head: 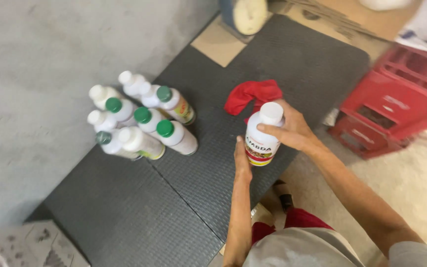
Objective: Wiping bottles of agricultural products with a rag and packing them into cardboard boxes.
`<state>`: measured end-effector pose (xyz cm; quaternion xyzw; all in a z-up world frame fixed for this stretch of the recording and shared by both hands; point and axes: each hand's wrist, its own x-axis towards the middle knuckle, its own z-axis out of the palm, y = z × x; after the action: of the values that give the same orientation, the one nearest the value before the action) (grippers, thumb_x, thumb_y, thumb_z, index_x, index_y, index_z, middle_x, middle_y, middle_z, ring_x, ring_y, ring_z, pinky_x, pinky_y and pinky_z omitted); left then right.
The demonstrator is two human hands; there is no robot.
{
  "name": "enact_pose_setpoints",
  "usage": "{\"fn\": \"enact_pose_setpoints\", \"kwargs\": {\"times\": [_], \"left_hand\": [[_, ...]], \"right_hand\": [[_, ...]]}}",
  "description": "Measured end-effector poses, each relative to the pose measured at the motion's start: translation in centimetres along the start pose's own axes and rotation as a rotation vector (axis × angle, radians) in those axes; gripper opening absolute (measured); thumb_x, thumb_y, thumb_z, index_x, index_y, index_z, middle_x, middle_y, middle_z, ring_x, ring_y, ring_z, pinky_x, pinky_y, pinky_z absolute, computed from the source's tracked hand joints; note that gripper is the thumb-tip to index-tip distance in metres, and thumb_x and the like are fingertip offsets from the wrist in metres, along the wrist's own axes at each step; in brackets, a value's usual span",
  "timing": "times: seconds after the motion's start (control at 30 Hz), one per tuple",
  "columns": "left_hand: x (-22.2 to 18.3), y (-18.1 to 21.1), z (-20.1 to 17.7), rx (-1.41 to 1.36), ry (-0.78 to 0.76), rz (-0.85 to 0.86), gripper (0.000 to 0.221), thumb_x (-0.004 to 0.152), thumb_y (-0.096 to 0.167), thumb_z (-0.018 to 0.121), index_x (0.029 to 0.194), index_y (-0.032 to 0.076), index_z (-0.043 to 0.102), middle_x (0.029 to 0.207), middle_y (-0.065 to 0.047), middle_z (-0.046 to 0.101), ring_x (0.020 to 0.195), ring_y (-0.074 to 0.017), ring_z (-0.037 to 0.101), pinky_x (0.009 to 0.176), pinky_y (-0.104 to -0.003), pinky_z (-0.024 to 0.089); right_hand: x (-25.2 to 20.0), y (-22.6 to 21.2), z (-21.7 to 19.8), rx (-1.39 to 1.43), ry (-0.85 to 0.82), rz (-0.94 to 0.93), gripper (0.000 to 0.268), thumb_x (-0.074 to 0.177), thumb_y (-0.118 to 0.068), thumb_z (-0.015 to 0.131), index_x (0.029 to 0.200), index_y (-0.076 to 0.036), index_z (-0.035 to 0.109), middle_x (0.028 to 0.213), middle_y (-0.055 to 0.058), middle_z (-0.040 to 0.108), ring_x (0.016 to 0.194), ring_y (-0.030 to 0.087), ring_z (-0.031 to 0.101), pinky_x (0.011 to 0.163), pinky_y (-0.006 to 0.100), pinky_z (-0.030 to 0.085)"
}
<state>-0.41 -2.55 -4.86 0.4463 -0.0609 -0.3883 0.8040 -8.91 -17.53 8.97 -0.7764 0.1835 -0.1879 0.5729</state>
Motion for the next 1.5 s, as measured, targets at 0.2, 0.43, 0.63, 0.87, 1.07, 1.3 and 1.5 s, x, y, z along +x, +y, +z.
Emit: {"fn": "enact_pose_setpoints", "kwargs": {"times": [0.2,0.43,0.63,0.87,1.07,1.3,1.5], "left_hand": [[-0.1,-8.9,-0.9,-0.447,0.035,-0.468,0.063,0.098,0.054,0.04,0.142,0.011,0.054,0.138,-0.012,0.062,0.124,-0.033,0.062,0.098,-0.052,0.055],[-2.1,-17.4,0.0,-0.506,-0.303,-0.65,0.054,0.102,0.041,0.045,0.139,0.005,0.058,0.135,-0.014,0.064,0.123,-0.0321,0.063,0.101,-0.047,0.055],[-6.4,-23.8,4.7,-0.431,-0.541,-0.958,0.051,0.101,0.04,0.046,0.134,0.004,0.058,0.131,-0.015,0.065,0.121,-0.0321,0.065,0.102,-0.046,0.056],[-16.9,-26.7,11.2,-0.182,-0.616,-1.227,0.06,0.085,0.048,0.045,0.126,0.008,0.063,0.12,-0.015,0.069,0.109,-0.0331,0.07,0.091,-0.047,0.058],[-22.6,-37.8,7.3,0.077,-1.049,-1.04,0.049,0.112,0.033,0.041,0.14,-0.003,0.057,0.135,-0.02,0.063,0.122,-0.0346,0.062,0.104,-0.05,0.051],[-32.2,-43.7,7.1,0.242,-0.805,-1.477,0.066,0.101,0.051,0.031,0.136,0.002,0.059,0.133,-0.017,0.066,0.123,-0.035,0.064,0.105,-0.048,0.052],[-39.7,-49.1,8.1,0.463,-0.806,-1.565,0.058,0.102,0.05,0.038,0.132,0.006,0.061,0.128,-0.014,0.068,0.119,-0.0306,0.065,0.102,-0.045,0.053]], "right_hand": [[-8.9,-1.2,-0.4,-0.137,0.249,0.015,0.059,0.074,-0.026,0.088,0.123,-0.008,0.062,0.111,0.01,0.073,0.108,0.021,0.07,0.095,0.037,0.055],[-19.3,-1.1,-1.7,-0.363,0.345,0.05,0.057,0.073,-0.01,0.086,0.122,-0.007,0.058,0.141,0.02,0.056,0.134,0.04,0.05,0.109,0.049,0.043],[-27.8,-2.0,-1.3,-0.37,0.682,0.218,0.061,0.071,-0.005,0.082,0.124,-0.006,0.052,0.148,0.021,0.049,0.139,0.043,0.041,0.11,0.05,0.04],[-38.9,-1.6,-1.8,-0.379,0.99,0.37,0.063,0.073,-0.004,0.083,0.127,-0.006,0.051,0.149,0.02,0.046,0.141,0.042,0.039,0.112,0.05,0.039],[-49.6,-1.6,-1.0,-0.4,1.124,0.507,0.064,0.074,-0.006,0.084,0.13,-0.008,0.053,0.15,0.021,0.044,0.139,0.042,0.042,0.111,0.051,0.038],[-59.9,0.0,1.7,-0.306,1.411,0.613,0.061,0.067,-0.005,0.082,0.123,-0.007,0.058,0.141,0.017,0.056,0.134,0.038,0.052,0.11,0.046,0.045],[-67.2,4.1,2.9,-0.34,1.57,0.694,0.062,0.064,-0.005,0.085,0.12,-0.006,0.058,0.14,0.019,0.055,0.132,0.04,0.052,0.108,0.047,0.046]]}}
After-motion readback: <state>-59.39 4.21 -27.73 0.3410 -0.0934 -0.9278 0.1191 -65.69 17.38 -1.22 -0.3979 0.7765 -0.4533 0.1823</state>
